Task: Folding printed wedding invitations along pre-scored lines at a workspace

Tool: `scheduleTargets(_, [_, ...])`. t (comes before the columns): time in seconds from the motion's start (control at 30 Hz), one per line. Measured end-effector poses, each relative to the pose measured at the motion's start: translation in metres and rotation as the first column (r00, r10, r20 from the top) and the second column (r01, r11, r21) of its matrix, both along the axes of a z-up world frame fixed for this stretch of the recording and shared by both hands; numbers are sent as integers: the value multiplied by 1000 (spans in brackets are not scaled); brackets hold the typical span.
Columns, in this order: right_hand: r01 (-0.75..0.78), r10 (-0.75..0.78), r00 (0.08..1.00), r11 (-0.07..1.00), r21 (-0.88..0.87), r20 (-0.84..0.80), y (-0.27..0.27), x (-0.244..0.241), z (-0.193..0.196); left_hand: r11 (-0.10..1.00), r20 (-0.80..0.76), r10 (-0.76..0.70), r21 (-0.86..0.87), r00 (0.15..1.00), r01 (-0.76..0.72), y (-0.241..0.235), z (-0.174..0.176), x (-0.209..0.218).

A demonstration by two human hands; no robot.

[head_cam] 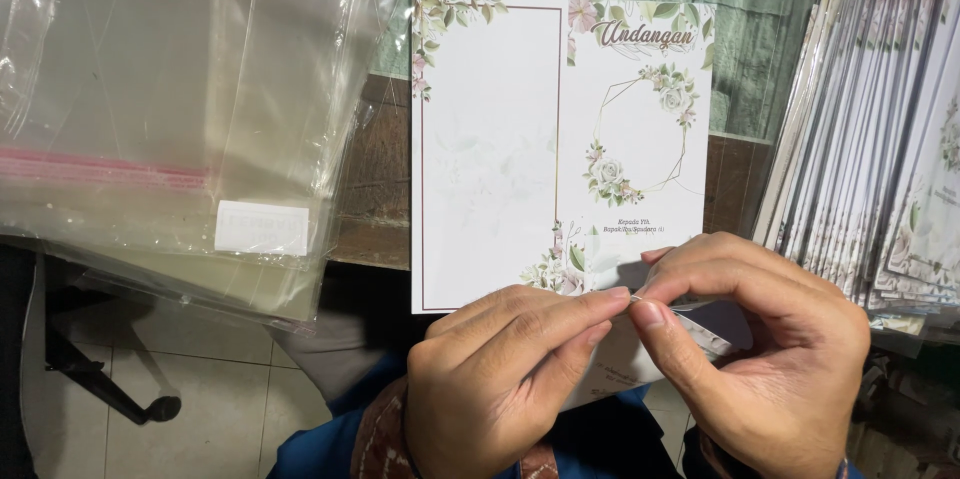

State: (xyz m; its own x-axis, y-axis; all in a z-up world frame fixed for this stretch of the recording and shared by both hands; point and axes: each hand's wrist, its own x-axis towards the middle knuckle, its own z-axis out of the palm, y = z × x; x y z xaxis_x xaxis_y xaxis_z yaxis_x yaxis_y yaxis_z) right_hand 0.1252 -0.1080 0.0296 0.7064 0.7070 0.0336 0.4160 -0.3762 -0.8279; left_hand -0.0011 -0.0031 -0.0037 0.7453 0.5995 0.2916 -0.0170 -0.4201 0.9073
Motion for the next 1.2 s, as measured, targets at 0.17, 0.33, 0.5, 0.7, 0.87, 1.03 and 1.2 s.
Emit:
scheduleTargets(0.17, [-17, 17, 1000, 1000, -7, 4, -1, 1, 2, 999, 29, -27, 20, 999, 26, 2, -2, -1])
scheduleTargets(0.33, [-48, 48, 999, 999, -9, 22, -4, 4, 7, 983, 87, -155, -80, 984, 162, 9, 5, -2])
scheduleTargets(0.5, [132, -121, 988, 985, 109, -99, -63, 28, -15, 965, -12, -254, 69, 967, 255, 36, 3, -14])
scheduleTargets(0.7, [364, -307, 899, 921, 142, -312, -76, 40, -27, 978, -33, -209, -5, 977, 209, 46, 7, -23])
scheduleTargets(0.87, [365, -327, 909, 924, 116, -259, -86, 50, -38, 991, 5, -128, -48, 992, 128, 46, 12, -22])
scheduleTargets(1.03, [357, -288, 897, 919, 166, -334, -87, 52, -41, 990, 59, -120, -64, 991, 124, 46, 10, -21])
scheduleTargets(1.2, [-78, 80, 985, 997, -21, 156, -102, 67, -40, 987, 74, -119, -98, 990, 126, 46, 11, -20])
